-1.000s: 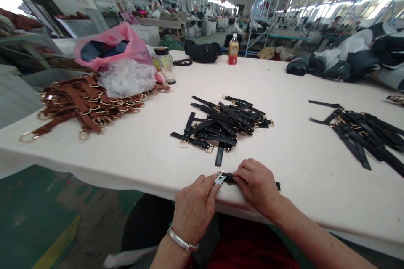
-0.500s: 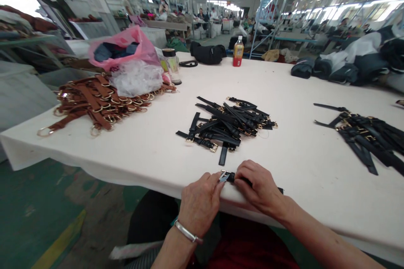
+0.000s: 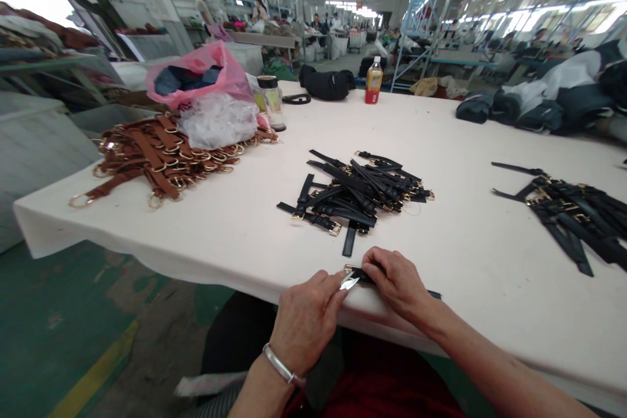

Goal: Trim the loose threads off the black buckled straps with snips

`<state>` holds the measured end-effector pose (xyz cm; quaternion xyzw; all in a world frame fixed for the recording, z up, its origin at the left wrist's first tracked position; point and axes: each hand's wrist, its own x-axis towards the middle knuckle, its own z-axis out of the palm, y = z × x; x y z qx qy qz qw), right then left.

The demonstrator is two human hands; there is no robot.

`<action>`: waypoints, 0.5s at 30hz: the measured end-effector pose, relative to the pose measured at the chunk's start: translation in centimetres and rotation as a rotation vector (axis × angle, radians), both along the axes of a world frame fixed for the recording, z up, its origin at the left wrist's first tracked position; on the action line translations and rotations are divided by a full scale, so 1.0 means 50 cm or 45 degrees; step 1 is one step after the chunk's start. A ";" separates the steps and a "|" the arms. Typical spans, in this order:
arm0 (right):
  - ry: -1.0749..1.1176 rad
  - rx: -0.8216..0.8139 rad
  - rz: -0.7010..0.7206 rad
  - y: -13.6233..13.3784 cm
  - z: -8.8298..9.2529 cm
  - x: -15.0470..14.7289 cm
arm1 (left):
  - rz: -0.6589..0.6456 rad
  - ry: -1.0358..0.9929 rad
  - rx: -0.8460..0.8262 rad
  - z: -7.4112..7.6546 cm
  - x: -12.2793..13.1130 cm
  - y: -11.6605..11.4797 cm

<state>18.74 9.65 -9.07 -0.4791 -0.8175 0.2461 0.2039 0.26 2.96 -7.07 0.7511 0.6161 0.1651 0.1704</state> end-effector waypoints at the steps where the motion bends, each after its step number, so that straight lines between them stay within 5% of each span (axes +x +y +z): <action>1: 0.004 -0.002 0.001 0.001 -0.001 -0.001 | -0.009 0.023 0.000 0.001 0.001 0.001; 15: 0.118 0.023 0.094 0.005 -0.009 0.003 | -0.055 0.106 -0.026 -0.004 0.008 0.003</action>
